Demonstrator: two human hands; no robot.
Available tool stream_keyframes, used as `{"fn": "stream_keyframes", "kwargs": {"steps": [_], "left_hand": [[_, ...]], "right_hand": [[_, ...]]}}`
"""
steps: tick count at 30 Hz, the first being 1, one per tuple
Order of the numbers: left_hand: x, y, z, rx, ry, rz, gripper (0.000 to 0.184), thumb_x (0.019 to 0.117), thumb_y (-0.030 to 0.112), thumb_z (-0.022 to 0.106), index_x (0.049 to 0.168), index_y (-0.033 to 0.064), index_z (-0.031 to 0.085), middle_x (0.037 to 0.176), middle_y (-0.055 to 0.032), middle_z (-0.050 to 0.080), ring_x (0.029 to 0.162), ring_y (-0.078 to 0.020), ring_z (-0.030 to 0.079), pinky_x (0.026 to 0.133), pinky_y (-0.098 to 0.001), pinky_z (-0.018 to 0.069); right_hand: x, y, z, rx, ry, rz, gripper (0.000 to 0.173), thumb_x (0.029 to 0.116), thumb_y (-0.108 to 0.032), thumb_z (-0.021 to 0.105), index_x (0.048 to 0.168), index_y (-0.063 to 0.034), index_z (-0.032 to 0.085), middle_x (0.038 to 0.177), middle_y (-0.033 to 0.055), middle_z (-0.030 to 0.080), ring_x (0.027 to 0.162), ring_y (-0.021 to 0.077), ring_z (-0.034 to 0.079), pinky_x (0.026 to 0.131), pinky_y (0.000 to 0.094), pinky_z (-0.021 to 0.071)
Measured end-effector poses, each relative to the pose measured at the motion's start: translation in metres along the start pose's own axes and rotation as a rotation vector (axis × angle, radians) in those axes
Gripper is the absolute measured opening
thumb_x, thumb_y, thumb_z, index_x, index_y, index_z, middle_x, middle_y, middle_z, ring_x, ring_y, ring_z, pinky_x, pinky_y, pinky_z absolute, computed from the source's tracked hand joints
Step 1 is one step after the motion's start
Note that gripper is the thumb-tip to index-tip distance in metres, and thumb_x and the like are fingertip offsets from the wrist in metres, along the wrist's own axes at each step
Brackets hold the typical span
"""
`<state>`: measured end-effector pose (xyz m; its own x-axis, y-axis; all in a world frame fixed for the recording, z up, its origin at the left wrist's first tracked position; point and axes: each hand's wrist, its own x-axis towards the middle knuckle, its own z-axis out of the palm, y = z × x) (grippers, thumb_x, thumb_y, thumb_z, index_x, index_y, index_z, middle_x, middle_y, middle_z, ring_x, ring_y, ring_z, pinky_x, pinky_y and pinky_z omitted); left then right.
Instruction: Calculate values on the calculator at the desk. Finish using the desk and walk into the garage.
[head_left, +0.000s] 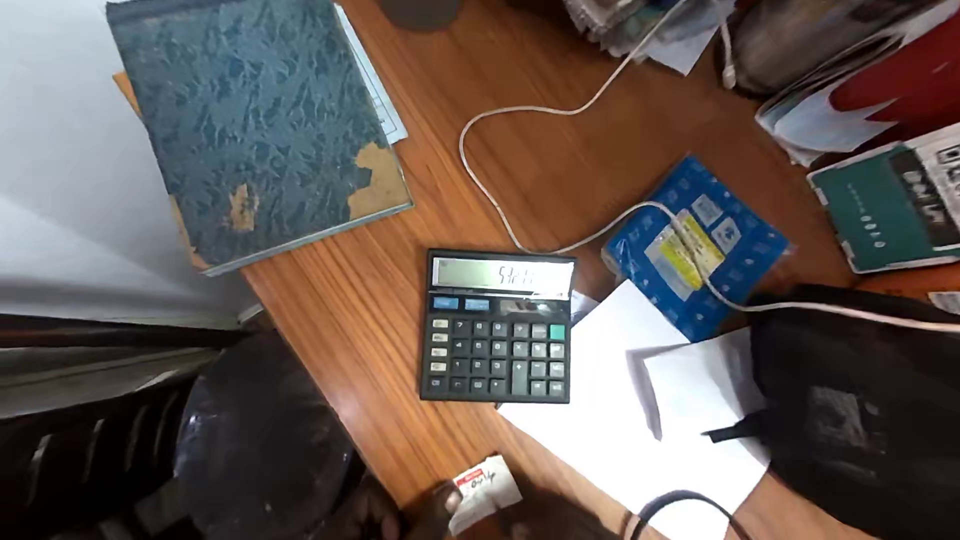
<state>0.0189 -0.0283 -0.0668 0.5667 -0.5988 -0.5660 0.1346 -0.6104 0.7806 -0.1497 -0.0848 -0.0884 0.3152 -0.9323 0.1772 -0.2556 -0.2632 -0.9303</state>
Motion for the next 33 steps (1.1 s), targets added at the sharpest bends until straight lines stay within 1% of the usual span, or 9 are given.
{"fn": "stream_keyframes", "kwargs": {"steps": [2, 4, 7, 13, 18, 21, 26, 29, 33], "left_hand": [[-0.0055, 0.0048, 0.0009, 0.041, 0.049, -0.011, 0.042, 0.0759, 0.018, 0.092, 0.070, 0.0133, 0.050, 0.059, 0.0072, 0.053, 0.047, -0.0024, 0.050, 0.046, -0.0213, 0.0486], [-0.0087, 0.0068, 0.0016, 0.078, 0.078, -0.011, 0.043, 0.0746, 0.020, 0.092, 0.070, 0.0160, 0.050, 0.059, 0.0108, 0.050, 0.048, 0.0011, 0.047, 0.046, -0.0175, 0.0459], [-0.0070, 0.0082, 0.0025, 0.050, 0.076, 0.021, 0.042, 0.0751, 0.018, 0.091, 0.069, 0.0178, 0.050, 0.058, 0.0121, 0.050, 0.047, 0.0031, 0.047, 0.044, -0.0154, 0.0454], [-0.0066, 0.0056, 0.0027, 0.052, 0.084, 0.043, 0.043, 0.0741, 0.019, 0.092, 0.067, 0.0188, 0.050, 0.057, 0.0117, 0.049, 0.046, 0.0027, 0.045, 0.043, -0.0147, 0.0417], [-0.0070, 0.0066, 0.0026, 0.053, 0.078, 0.038, 0.043, 0.0739, 0.019, 0.092, 0.067, 0.0180, 0.049, 0.056, 0.0109, 0.049, 0.046, 0.0024, 0.045, 0.042, -0.0146, 0.0410], [-0.0068, 0.0057, 0.0027, 0.061, 0.076, 0.049, 0.043, 0.0745, 0.020, 0.092, 0.067, 0.0180, 0.049, 0.056, 0.0111, 0.049, 0.046, 0.0028, 0.044, 0.042, -0.0141, 0.0396], [-0.0067, 0.0071, 0.0037, 0.013, 0.076, 0.037, 0.043, 0.0737, 0.015, 0.092, 0.067, 0.0172, 0.050, 0.056, 0.0099, 0.051, 0.045, 0.0015, 0.046, 0.042, -0.0154, 0.0437], [-0.0063, 0.0072, 0.0028, 0.023, 0.072, 0.040, 0.044, 0.0732, 0.016, 0.092, 0.067, 0.0175, 0.049, 0.057, 0.0098, 0.051, 0.046, 0.0017, 0.046, 0.042, -0.0150, 0.0424], [-0.0067, 0.0064, 0.0027, 0.041, 0.070, 0.042, 0.044, 0.0743, 0.017, 0.092, 0.065, 0.0176, 0.049, 0.056, 0.0103, 0.049, 0.045, 0.0019, 0.043, 0.042, -0.0145, 0.0390]], "right_hand": [[-0.0028, -0.0045, 0.0011, -0.004, 0.044, 0.015, 0.007, 0.0892, -0.015, 0.074, 0.090, -0.0102, 0.068, 0.080, 0.0021, 0.072, 0.071, 0.0105, 0.070, 0.065, 0.0268, 0.0608], [-0.0030, -0.0047, -0.0013, -0.046, -0.001, -0.002, 0.007, 0.0907, -0.017, 0.073, 0.090, -0.0123, 0.068, 0.081, -0.0003, 0.072, 0.073, 0.0080, 0.070, 0.066, 0.0236, 0.0604], [0.0003, -0.0032, -0.0037, -0.065, -0.043, -0.010, 0.008, 0.0918, -0.018, 0.072, 0.090, -0.0119, 0.067, 0.081, -0.0006, 0.071, 0.072, 0.0067, 0.068, 0.065, 0.0209, 0.0585], [0.0016, -0.0047, -0.0006, -0.065, -0.054, -0.007, 0.007, 0.0892, -0.016, 0.073, 0.087, -0.0115, 0.068, 0.079, -0.0003, 0.071, 0.071, 0.0073, 0.068, 0.063, 0.0212, 0.0585], [0.0012, -0.0029, 0.0004, -0.089, -0.055, -0.012, 0.006, 0.0874, -0.015, 0.074, 0.086, -0.0121, 0.068, 0.076, -0.0004, 0.071, 0.068, 0.0078, 0.067, 0.061, 0.0215, 0.0571], [0.0013, -0.0014, 0.0012, -0.114, -0.046, -0.035, 0.006, 0.0876, -0.015, 0.073, 0.086, -0.0125, 0.068, 0.077, -0.0007, 0.071, 0.069, 0.0077, 0.068, 0.062, 0.0214, 0.0576], [0.0022, -0.0026, 0.0008, -0.124, -0.053, -0.019, 0.007, 0.0878, -0.015, 0.072, 0.084, -0.0117, 0.067, 0.076, -0.0003, 0.071, 0.068, 0.0074, 0.067, 0.061, 0.0210, 0.0564], [0.0025, -0.0028, -0.0016, -0.110, -0.075, -0.015, 0.007, 0.0878, -0.015, 0.073, 0.085, -0.0115, 0.067, 0.077, 0.0001, 0.071, 0.070, 0.0081, 0.068, 0.063, 0.0215, 0.0572], [0.0013, -0.0028, -0.0004, -0.110, -0.046, -0.019, 0.008, 0.0876, -0.015, 0.072, 0.084, -0.0114, 0.066, 0.074, 0.0003, 0.070, 0.067, 0.0081, 0.067, 0.060, 0.0214, 0.0569]]}}
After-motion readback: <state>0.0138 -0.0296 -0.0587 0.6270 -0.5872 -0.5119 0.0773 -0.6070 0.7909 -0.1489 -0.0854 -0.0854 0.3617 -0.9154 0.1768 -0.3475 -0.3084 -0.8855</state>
